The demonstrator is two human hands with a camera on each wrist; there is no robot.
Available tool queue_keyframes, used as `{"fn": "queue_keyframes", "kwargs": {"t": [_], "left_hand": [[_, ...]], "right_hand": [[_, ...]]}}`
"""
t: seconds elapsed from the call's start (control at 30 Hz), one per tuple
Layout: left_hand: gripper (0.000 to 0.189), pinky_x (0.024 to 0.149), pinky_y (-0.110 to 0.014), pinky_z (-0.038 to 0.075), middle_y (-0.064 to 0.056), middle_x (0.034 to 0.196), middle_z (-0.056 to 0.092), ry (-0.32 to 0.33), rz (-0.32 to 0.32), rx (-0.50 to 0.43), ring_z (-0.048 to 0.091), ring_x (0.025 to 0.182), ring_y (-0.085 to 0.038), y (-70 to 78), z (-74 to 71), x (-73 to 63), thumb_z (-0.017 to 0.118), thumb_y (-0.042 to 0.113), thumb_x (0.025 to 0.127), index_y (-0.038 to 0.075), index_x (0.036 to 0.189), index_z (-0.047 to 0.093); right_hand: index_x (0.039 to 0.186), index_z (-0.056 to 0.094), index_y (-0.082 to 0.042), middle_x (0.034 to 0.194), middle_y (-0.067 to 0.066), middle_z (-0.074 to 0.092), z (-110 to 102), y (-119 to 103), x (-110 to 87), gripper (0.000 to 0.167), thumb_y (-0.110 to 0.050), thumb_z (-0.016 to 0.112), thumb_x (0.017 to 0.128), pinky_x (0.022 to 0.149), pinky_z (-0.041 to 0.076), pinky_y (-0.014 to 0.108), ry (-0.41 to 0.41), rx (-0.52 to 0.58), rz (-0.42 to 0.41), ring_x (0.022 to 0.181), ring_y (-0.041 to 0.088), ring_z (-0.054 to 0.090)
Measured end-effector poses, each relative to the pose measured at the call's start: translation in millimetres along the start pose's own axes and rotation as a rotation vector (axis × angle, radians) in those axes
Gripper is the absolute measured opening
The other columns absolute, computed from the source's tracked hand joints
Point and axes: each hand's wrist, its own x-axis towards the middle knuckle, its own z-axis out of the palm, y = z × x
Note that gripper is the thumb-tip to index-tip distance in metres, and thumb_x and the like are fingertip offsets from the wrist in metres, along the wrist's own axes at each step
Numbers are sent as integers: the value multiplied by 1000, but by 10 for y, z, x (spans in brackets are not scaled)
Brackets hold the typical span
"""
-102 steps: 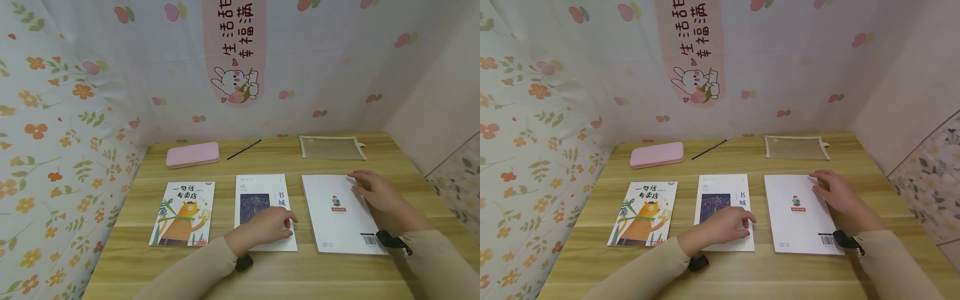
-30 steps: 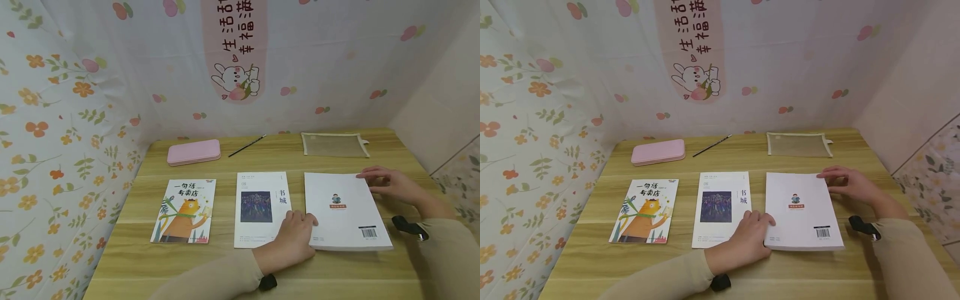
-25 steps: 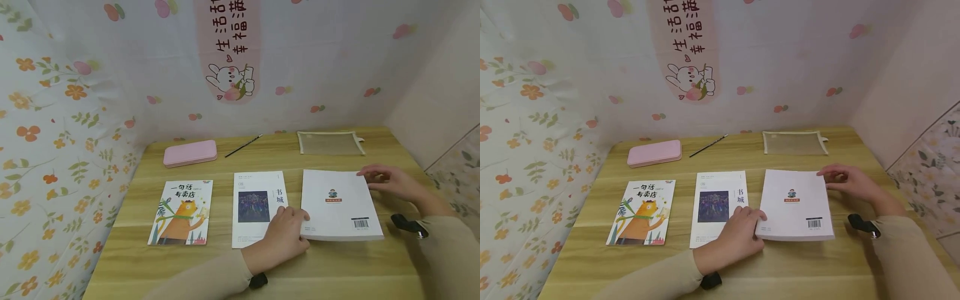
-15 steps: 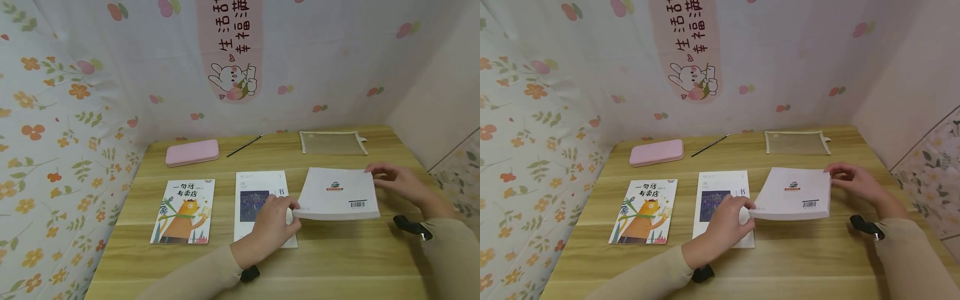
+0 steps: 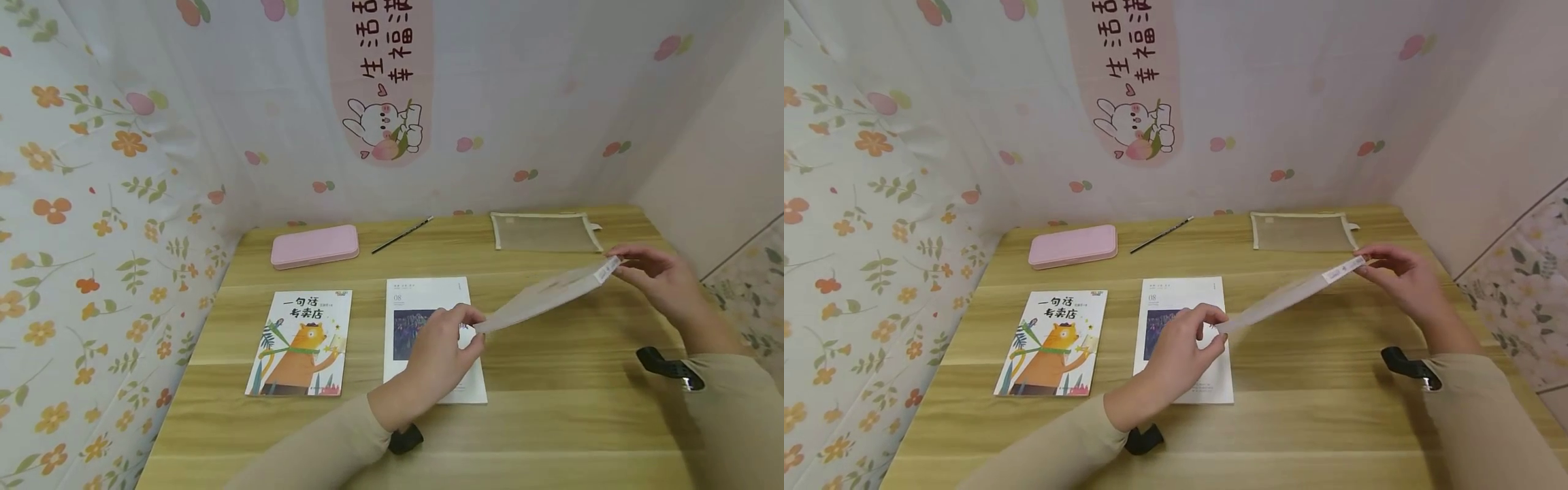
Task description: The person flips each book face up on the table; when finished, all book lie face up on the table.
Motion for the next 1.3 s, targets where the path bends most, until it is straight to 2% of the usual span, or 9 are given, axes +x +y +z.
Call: {"fn": "queue_keyframes", "kwargs": {"t": [0.07, 0.13, 0.27, 0.37, 0.5, 0.8, 1.0, 1.13, 1.3], "left_hand": [[19, 62, -16, 35, 10, 100, 73, -20, -3, -35, 43, 72, -3, -1, -33, 31, 71, 17, 94, 20, 113, 69], [19, 60, -16, 35, 8, 98, 73, -35, -12, -91, 44, 70, -2, -5, -55, 59, 71, 17, 95, 19, 114, 68], [20, 55, -17, 35, 2, 93, 74, -41, -52, -221, 44, 63, -1, -9, -79, 90, 70, 17, 96, 17, 116, 68], [19, 52, -18, 36, 3, 98, 72, -41, -79, -277, 45, 62, 0, 0, -95, 82, 71, 18, 97, 18, 115, 68], [19, 50, -19, 39, 5, 105, 69, -41, -110, -332, 50, 65, 1, 10, -99, 71, 72, 16, 95, 20, 113, 69], [35, 50, -18, 33, 4, 95, 75, -43, -138, -340, 42, 56, 0, -39, 40, 117, 77, 13, 90, 22, 121, 65], [34, 51, -19, 31, 10, 88, 72, -124, -155, -348, 39, 55, -3, -86, 198, 128, 74, 15, 93, 24, 125, 67], [31, 50, -20, 30, 14, 85, 71, -177, -205, -327, 40, 54, -4, -125, 322, 127, 76, 17, 93, 24, 123, 70], [29, 49, -20, 33, 12, 81, 71, -231, -232, -251, 43, 51, -3, -165, 461, 138, 78, 17, 91, 19, 120, 72]], "right_hand": [[116, 63, 18, 110, -5, 76, 27, -30, 34, 29, 24, 61, 88, 81, 54, 11, 45, 66, -14, 100, 3, 68], [115, 64, 16, 107, -6, 76, 48, -61, 61, 28, 23, 62, 89, 81, 53, 10, 80, 63, -9, 98, 3, 68], [115, 69, 7, 101, -17, 74, 81, -139, 92, 23, 11, 68, 92, 77, 50, 8, 115, -142, 51, 95, -3, 65], [116, 70, 1, 100, -25, 71, 89, -176, 97, 22, 0, 71, 94, 76, 47, 7, 100, -295, 113, 95, -5, 63], [117, 70, -2, 100, -27, 69, 73, -162, 112, 21, -5, 71, 96, 74, 44, 9, 54, -343, 157, 96, -4, 60], [118, 66, 1, 97, -22, 67, 94, -106, 101, 21, -2, 68, 97, 68, 44, 15, -6, -346, 156, 91, 4, 54], [120, 67, -9, 101, -28, 60, 37, -47, 64, 25, -20, 71, 99, 64, 42, 20, -79, -495, 232, 90, -1, 51], [121, 69, -10, 103, -27, 60, -39, 23, 40, 26, -22, 72, 98, 64, 44, 22, -164, -563, 242, 88, -4, 53], [126, 67, -15, 114, -24, 58, -151, 131, -6, 40, -23, 82, 89, 75, 44, 16, -303, -636, 262, 95, -14, 52]]}}
